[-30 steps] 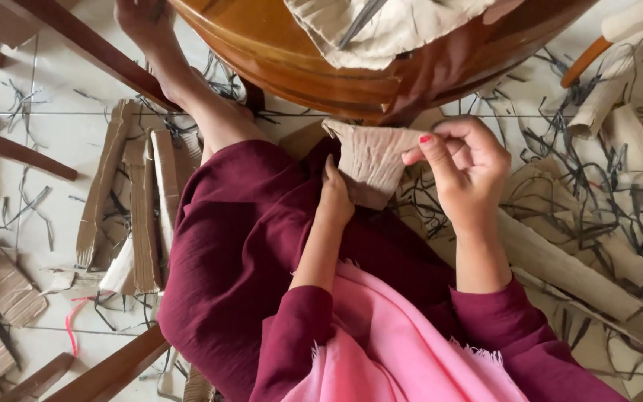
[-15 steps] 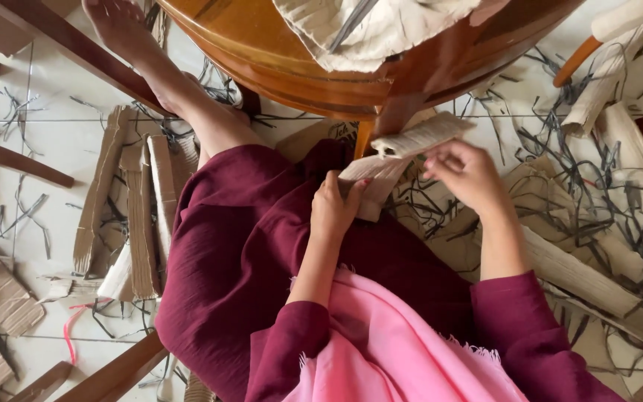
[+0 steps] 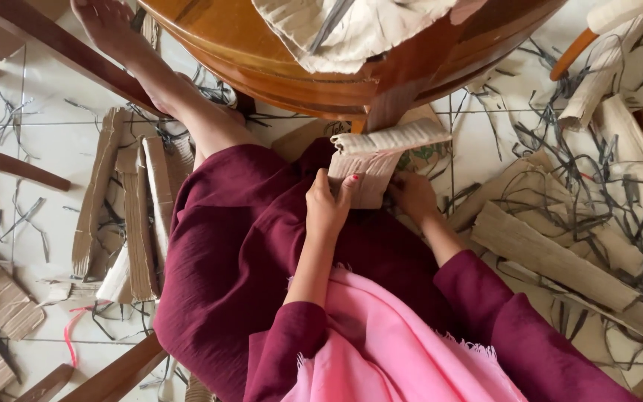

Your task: Wrapping a chair leg with cardboard and securing it with twine for protection.

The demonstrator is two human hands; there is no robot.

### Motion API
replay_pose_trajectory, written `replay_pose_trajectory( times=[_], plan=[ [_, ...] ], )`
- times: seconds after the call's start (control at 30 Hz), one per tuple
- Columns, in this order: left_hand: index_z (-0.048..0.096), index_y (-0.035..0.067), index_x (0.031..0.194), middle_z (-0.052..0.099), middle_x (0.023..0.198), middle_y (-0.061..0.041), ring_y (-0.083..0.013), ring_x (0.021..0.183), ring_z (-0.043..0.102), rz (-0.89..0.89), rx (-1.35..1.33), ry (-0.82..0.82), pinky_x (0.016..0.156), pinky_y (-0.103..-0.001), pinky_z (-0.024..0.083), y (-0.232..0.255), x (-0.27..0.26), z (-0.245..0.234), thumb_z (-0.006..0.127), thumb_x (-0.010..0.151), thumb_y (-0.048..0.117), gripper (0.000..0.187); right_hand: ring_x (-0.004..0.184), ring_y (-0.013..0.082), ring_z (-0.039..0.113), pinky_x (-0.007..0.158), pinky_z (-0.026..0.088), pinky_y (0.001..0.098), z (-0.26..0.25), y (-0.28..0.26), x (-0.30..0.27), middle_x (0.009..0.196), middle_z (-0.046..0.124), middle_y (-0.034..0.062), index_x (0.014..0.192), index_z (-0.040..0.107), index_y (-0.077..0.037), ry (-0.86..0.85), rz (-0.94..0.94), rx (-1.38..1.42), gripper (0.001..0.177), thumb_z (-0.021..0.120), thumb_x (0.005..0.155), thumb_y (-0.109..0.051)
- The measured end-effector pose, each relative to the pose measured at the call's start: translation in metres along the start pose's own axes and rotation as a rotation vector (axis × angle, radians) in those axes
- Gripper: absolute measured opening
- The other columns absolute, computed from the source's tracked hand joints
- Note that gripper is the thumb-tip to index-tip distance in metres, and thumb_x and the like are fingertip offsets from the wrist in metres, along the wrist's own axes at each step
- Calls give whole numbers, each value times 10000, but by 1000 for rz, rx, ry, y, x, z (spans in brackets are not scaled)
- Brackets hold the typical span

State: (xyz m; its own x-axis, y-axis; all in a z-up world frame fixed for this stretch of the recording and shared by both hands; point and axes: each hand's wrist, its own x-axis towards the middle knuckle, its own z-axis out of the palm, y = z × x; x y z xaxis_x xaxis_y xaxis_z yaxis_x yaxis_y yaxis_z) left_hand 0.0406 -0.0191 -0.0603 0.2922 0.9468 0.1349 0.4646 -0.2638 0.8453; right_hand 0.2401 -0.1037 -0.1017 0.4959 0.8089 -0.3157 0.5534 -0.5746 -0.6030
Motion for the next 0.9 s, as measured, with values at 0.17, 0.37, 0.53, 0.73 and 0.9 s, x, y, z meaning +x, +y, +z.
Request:
replay_pose_trajectory(
  times=[0.17,0.37,0.53,0.73,0.9],
  plan=[
    [575,58,1000,630,807,-246,-469,793,710,-30,-59,-13,652,-522,606,15,1,-13,712,948,498,464,1074,466,676,973,526,556,-53,-2,-5,1047,755,243,1107,788,-59,48,-58,40,282,691,929,-255],
    [580,60,1020,625,830,-249,-486,840,699,-52,-73,-8,692,-539,598,20,0,-16,702,951,511,472,1026,352,716,913,554,473,-144,-56,-54,996,769,176,1091,804,-118,87,-21,140,203,737,916,-196],
    [592,67,1051,625,845,-235,-477,865,694,-77,-90,-30,720,-536,584,20,-2,-19,684,964,516,466,673,215,685,674,557,329,-180,-86,-73,820,756,162,1081,780,-12,17,-128,348,132,678,1001,-39],
    [521,64,1219,644,1064,-280,-505,1032,670,-58,-117,-10,859,-576,576,55,0,-35,670,982,476,498,418,58,389,356,371,220,-182,-68,-64,574,503,5,1144,707,78,-226,-159,580,213,569,1035,-43],
    [358,24,1286,617,1285,-234,-396,1152,670,162,-280,109,1058,-519,504,41,3,-29,782,933,197,578,475,85,357,476,337,248,-207,-94,-88,443,466,19,762,748,-35,-127,-345,370,303,672,1019,-176]
  ],
)
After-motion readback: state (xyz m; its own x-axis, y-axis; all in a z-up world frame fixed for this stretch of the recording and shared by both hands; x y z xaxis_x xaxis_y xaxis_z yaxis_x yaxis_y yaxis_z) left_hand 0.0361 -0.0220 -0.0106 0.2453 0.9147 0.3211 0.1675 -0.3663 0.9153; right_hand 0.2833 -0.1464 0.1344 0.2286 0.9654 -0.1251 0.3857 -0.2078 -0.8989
